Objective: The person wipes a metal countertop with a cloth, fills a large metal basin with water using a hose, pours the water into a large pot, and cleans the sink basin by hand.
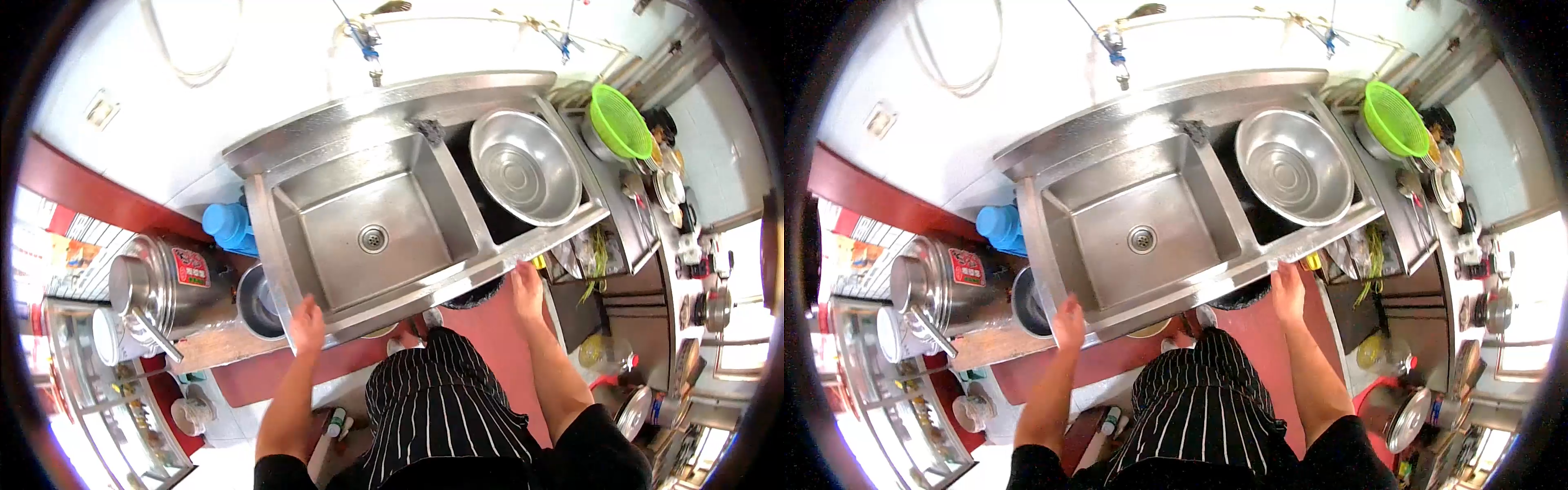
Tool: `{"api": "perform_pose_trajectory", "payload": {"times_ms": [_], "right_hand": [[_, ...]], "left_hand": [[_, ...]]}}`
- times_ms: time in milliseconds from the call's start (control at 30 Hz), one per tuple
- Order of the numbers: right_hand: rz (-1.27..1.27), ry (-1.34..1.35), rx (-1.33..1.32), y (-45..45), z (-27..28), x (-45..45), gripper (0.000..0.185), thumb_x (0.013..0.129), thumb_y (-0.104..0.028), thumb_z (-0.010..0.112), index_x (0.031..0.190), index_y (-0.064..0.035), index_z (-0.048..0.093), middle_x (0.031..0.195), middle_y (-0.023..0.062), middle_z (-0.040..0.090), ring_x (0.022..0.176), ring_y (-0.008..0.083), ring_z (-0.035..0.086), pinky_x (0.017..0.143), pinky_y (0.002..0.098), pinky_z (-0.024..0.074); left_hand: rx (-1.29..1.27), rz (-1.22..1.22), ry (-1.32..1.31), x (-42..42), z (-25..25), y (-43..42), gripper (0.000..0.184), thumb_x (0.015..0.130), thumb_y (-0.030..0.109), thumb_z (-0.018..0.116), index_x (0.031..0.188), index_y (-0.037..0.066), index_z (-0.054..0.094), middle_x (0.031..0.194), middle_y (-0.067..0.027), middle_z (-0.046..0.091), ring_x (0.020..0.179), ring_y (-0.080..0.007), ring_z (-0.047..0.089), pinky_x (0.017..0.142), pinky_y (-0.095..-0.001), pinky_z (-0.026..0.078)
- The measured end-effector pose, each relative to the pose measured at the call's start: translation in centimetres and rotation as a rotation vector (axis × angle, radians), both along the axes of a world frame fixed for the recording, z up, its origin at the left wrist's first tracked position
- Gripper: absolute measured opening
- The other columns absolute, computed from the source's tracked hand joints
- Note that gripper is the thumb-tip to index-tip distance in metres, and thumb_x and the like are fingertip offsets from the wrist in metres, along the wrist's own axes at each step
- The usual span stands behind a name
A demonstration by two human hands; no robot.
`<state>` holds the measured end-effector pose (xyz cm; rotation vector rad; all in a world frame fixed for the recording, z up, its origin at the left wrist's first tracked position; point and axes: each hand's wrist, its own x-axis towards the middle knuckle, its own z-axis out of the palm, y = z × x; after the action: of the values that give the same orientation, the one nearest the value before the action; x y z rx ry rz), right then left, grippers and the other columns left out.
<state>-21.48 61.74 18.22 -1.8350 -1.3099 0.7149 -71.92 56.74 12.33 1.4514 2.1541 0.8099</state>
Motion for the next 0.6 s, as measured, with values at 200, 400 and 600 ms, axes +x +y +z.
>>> {"api": "perform_pose_trajectory", "payload": {"times_ms": [200, 400, 600], "right_hand": [[0.383, 0.080, 0.475, 18.0, 13.3, -12.7, 0.040, 0.094, -0.013, 0.065, 0.131, 0.0004, 0.057, 0.125, 0.0199, 0.063, 0.116, 0.0266, 0.062, 0.097, 0.0362, 0.0491], [0.493, 0.079, 0.507, 28.8, 25.3, -21.9, 0.050, 0.090, -0.032, 0.069, 0.131, -0.0045, 0.058, 0.127, 0.0190, 0.062, 0.118, 0.0310, 0.061, 0.096, 0.0373, 0.0494], [0.513, 0.161, 0.483, 33.0, 26.3, -25.0, 0.042, 0.091, -0.026, 0.069, 0.128, -0.0068, 0.065, 0.110, 0.0116, 0.071, 0.065, 0.0129, 0.064, 0.066, 0.0304, 0.0526]], "left_hand": [[-0.161, 0.155, -0.347, 4.5, -2.1, -6.2, 0.031, 0.087, 0.020, 0.061, 0.113, 0.006, 0.071, 0.088, -0.0160, 0.071, 0.074, -0.0277, 0.069, 0.073, -0.0395, 0.053], [-0.171, 0.284, -0.285, 7.2, 0.0, -5.1, 0.033, 0.086, 0.021, 0.063, 0.117, 0.010, 0.071, 0.088, -0.0125, 0.072, 0.068, -0.0228, 0.068, 0.068, -0.0380, 0.053], [-0.167, 0.301, -0.373, 9.7, 3.8, 0.0, 0.036, 0.089, 0.025, 0.063, 0.121, 0.009, 0.067, 0.101, -0.0165, 0.072, 0.087, -0.0300, 0.070, 0.079, -0.0410, 0.054]]}}
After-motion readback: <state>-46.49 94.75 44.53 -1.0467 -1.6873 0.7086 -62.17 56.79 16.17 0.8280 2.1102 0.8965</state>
